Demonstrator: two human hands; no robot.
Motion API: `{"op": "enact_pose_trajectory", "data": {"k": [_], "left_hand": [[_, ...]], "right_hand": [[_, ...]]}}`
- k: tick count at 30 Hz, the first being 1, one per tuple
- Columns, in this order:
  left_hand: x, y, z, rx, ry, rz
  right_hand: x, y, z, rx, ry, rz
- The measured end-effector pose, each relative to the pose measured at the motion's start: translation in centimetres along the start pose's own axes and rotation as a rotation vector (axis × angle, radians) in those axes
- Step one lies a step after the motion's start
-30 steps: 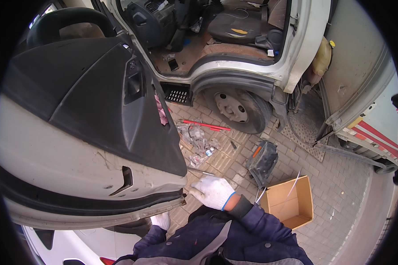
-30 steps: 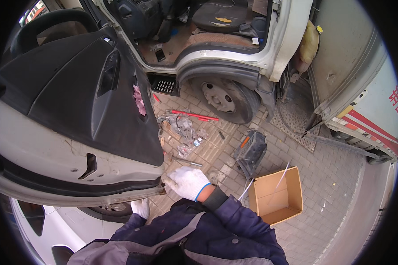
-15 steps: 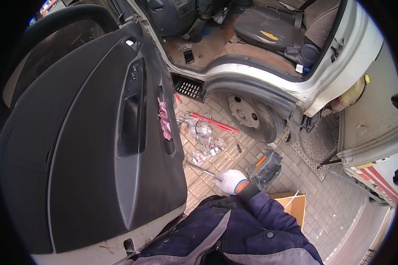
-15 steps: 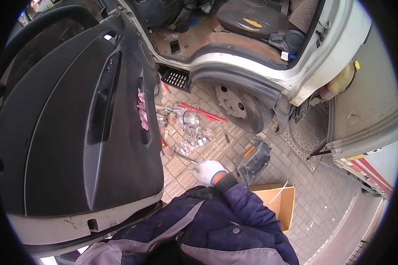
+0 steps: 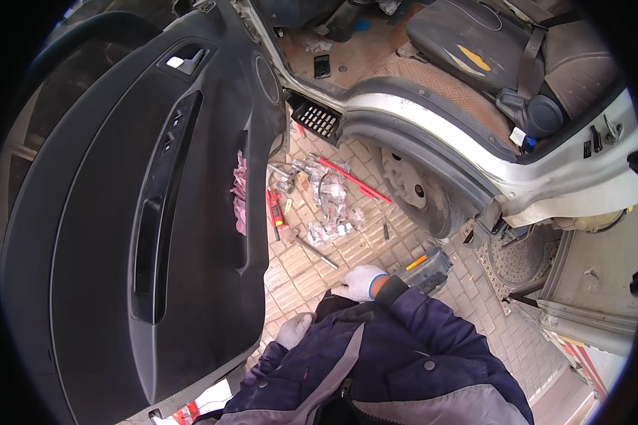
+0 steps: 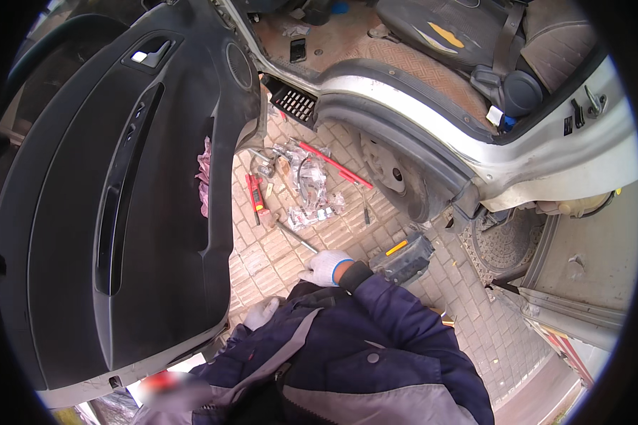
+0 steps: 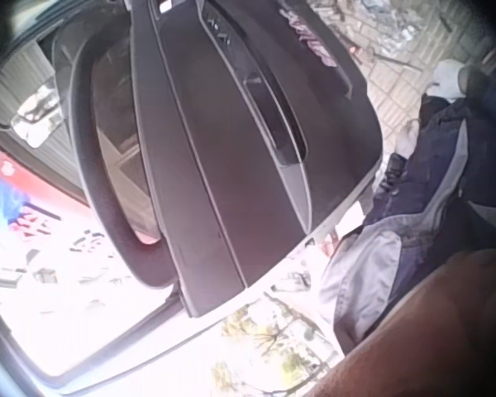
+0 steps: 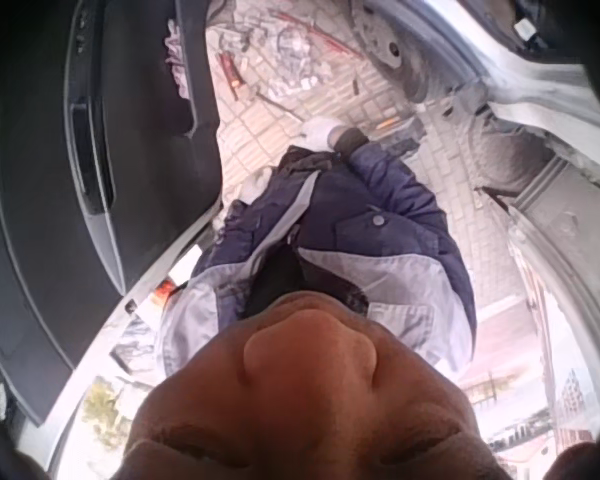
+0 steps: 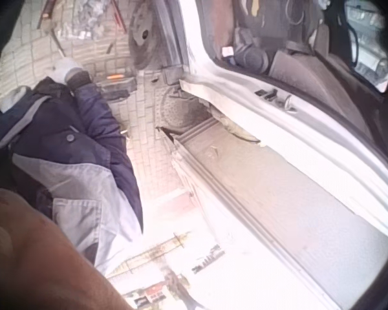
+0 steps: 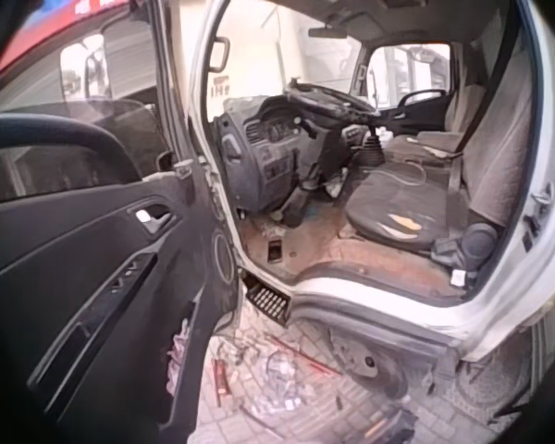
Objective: The person installs a headlight assembly into the front of a white truck. They position the headlight, use a hammer to tap it into place, and then open the driver's door to retrieve a phone.
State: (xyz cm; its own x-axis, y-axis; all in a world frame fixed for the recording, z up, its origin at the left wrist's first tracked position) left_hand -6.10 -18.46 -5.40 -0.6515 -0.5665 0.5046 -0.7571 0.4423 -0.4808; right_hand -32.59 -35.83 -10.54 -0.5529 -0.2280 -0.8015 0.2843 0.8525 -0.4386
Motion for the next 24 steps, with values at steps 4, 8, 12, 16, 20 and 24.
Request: {"op": "enact_pose_trajectory", "data": {"k": [4,8,12,16,20,24], "left_hand": [[9.2,2.2,3.9,0.04,0.162,-0.368],[15.2,0.4,6.2,0.093,0.252,0.165],[17.6,-1.4,8.4,-0.06,0.098,0.255],[17.2,-2.1,10.3,-0.017,0.213,0.252],[15.8,-3.8,11.9,0.144,0.18,-0.12],[14.9,-5.1,12.3,0.305,-0.041,-0.398]], "right_hand": [[1.7,-2.8,-0.5,-0.048,-0.04,-0.024],[2.2,-3.4,1.5,-0.01,-0.114,0.051],[2.7,-4.5,3.5,0.069,-0.247,0.126],[3.0,-7.9,5.1,0.074,-0.215,0.179],[3.6,-11.6,7.4,0.014,-0.02,0.226],[6.0,-14.8,10.3,0.311,0.024,0.315]]}}
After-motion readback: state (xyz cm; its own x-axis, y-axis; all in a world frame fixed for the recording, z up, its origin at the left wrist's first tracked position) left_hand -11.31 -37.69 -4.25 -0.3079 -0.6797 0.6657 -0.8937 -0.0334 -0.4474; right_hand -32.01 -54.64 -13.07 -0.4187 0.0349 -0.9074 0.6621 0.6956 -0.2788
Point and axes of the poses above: each hand's wrist, its own z-axis towards the middle knuckle, its own y-axis out of the palm, x = y × z, the point moved 2 cm from there along z, towards the middle knuckle, and after that the axes turned 1 degree about z, right-handed, at the moved point
